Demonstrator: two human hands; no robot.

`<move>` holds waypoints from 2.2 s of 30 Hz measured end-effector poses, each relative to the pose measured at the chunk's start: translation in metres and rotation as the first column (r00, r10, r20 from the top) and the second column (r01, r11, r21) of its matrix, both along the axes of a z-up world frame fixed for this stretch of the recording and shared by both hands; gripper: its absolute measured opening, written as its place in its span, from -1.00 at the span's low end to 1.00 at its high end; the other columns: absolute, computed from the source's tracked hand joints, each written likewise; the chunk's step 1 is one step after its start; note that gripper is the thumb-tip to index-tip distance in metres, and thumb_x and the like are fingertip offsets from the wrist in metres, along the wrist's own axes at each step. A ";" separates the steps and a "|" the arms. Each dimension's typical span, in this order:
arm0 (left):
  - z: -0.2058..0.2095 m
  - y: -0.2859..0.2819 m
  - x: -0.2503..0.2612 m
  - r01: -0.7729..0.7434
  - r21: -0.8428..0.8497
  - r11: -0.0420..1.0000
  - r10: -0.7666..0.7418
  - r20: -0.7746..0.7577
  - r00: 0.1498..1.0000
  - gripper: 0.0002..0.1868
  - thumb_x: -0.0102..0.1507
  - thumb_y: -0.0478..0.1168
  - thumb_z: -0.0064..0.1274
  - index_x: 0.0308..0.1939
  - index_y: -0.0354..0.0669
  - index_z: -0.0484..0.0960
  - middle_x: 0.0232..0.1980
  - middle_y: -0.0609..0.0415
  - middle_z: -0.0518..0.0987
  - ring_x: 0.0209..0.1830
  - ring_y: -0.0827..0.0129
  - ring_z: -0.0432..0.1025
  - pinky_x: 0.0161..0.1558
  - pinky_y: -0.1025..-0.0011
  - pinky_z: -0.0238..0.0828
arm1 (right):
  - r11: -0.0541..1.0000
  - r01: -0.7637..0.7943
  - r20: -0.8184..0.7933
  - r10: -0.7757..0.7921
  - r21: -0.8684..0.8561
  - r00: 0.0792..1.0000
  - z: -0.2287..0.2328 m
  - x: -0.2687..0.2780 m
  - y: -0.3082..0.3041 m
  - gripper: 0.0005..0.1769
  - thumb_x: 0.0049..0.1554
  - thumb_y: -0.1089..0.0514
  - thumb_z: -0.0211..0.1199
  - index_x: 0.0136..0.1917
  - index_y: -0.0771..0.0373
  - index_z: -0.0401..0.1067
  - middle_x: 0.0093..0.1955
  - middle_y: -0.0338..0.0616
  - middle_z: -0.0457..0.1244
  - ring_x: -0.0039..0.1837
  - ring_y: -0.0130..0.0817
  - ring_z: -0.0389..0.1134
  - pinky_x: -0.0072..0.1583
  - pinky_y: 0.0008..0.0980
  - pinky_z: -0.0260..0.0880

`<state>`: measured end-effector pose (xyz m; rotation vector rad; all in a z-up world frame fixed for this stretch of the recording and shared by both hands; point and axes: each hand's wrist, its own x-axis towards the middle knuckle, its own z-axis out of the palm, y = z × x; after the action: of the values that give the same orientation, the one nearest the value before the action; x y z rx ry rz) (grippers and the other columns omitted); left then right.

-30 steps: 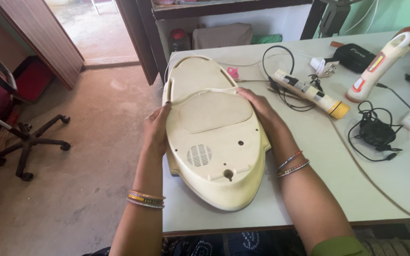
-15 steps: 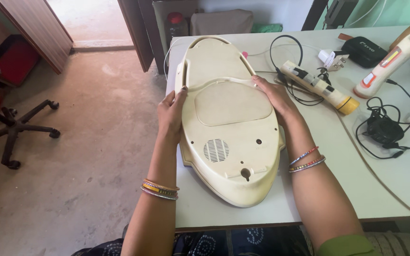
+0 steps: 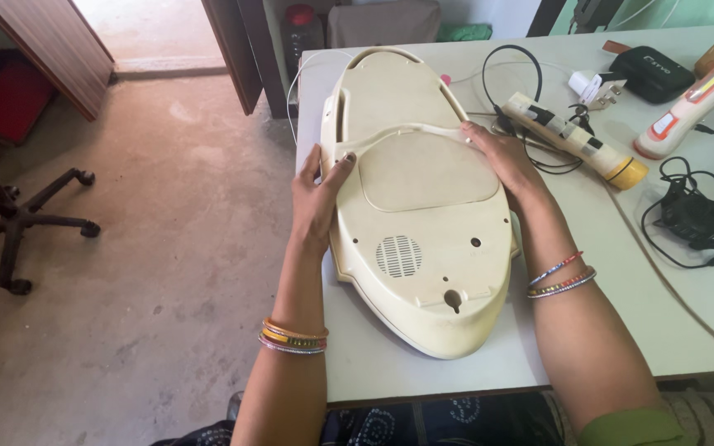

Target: The person adjusts the hands of a tabletop clock, then flips it over and removes the back cover to access the internal mechanism. They manipulate the internal components with their fingers.

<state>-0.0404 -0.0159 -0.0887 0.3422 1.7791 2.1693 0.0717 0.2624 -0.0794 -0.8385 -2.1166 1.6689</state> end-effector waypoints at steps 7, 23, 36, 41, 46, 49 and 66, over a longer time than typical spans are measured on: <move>0.008 0.008 -0.003 0.013 0.135 0.991 -0.016 0.020 1.000 -0.09 0.13 -0.18 0.25 0.47 -0.48 0.19 0.29 -0.26 0.48 0.04 0.16 0.59 -0.03 0.37 0.60 | 0.993 0.058 -0.050 -0.053 0.099 0.997 0.006 0.004 0.006 -0.27 0.07 -0.40 0.24 0.20 0.23 0.53 0.04 -0.18 0.40 0.03 -0.49 0.39 0.06 -0.44 0.38; 0.015 0.034 -0.005 0.077 0.209 0.975 -0.072 -0.028 0.997 -0.21 0.15 -0.27 0.21 0.45 -0.41 0.32 0.13 -0.18 0.59 -0.07 0.25 0.60 -0.12 0.42 0.62 | 0.994 0.102 -0.338 -0.111 -0.045 0.934 -0.026 -0.012 0.070 -0.47 0.24 0.00 0.15 0.36 0.36 0.46 0.28 -0.09 0.38 0.23 -0.41 0.40 0.22 -0.43 0.39; 0.034 0.030 -0.003 0.072 0.207 0.976 -0.072 -0.006 0.997 -0.20 0.13 -0.25 0.21 0.46 -0.30 0.34 0.08 -0.16 0.60 -0.13 0.26 0.61 -0.16 0.38 0.64 | 0.929 -0.325 -0.369 0.244 -0.174 0.897 -0.044 -0.035 0.108 -0.52 0.20 0.17 0.26 0.36 0.34 0.41 0.18 -0.08 0.39 0.11 -0.44 0.41 0.13 -0.45 0.45; 0.034 0.031 -0.003 0.074 0.185 0.980 -0.071 -0.022 0.997 -0.19 0.12 -0.27 0.21 0.45 -0.32 0.34 0.18 -0.23 0.59 -0.06 0.25 0.62 -0.10 0.38 0.65 | 0.839 -0.375 -0.369 0.229 -0.395 0.901 -0.078 -0.038 0.127 -0.55 0.23 0.10 0.22 0.35 0.30 0.42 0.16 -0.09 0.38 0.09 -0.43 0.43 0.10 -0.42 0.47; 0.032 0.030 -0.004 0.079 0.195 0.978 -0.081 0.002 0.997 -0.19 0.12 -0.27 0.21 0.45 -0.35 0.33 0.22 -0.27 0.58 -0.04 0.24 0.61 -0.07 0.37 0.63 | 0.793 -0.382 -0.382 0.205 -0.475 0.901 -0.102 -0.041 0.145 -0.57 0.27 0.04 0.19 0.34 0.27 0.42 0.15 -0.09 0.38 0.07 -0.42 0.44 0.08 -0.40 0.49; 0.031 0.032 -0.002 0.088 0.219 0.972 -0.091 0.004 0.996 -0.19 0.12 -0.27 0.21 0.45 -0.36 0.32 0.23 -0.29 0.58 -0.04 0.23 0.61 -0.07 0.35 0.63 | 0.769 -0.381 -0.379 0.196 -0.513 0.904 -0.112 -0.036 0.155 -0.58 0.29 0.00 0.17 0.33 0.25 0.42 0.14 -0.09 0.38 0.05 -0.41 0.44 0.06 -0.38 0.51; 0.049 0.029 0.028 0.153 0.253 0.955 -0.150 -0.030 0.988 -0.18 0.12 -0.30 0.21 0.47 -0.34 0.32 0.17 -0.23 0.56 -0.08 0.25 0.60 -0.12 0.39 0.65 | 0.690 -0.357 -0.352 0.156 -0.629 0.923 -0.021 0.059 0.049 -0.55 0.31 -0.10 0.12 0.32 0.21 0.42 0.13 -0.10 0.38 0.04 -0.41 0.45 0.04 -0.37 0.53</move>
<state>-0.0129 0.0129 -0.0399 0.5321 1.4268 2.2895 0.1304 0.3110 -0.1000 -0.4271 -1.4521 2.6261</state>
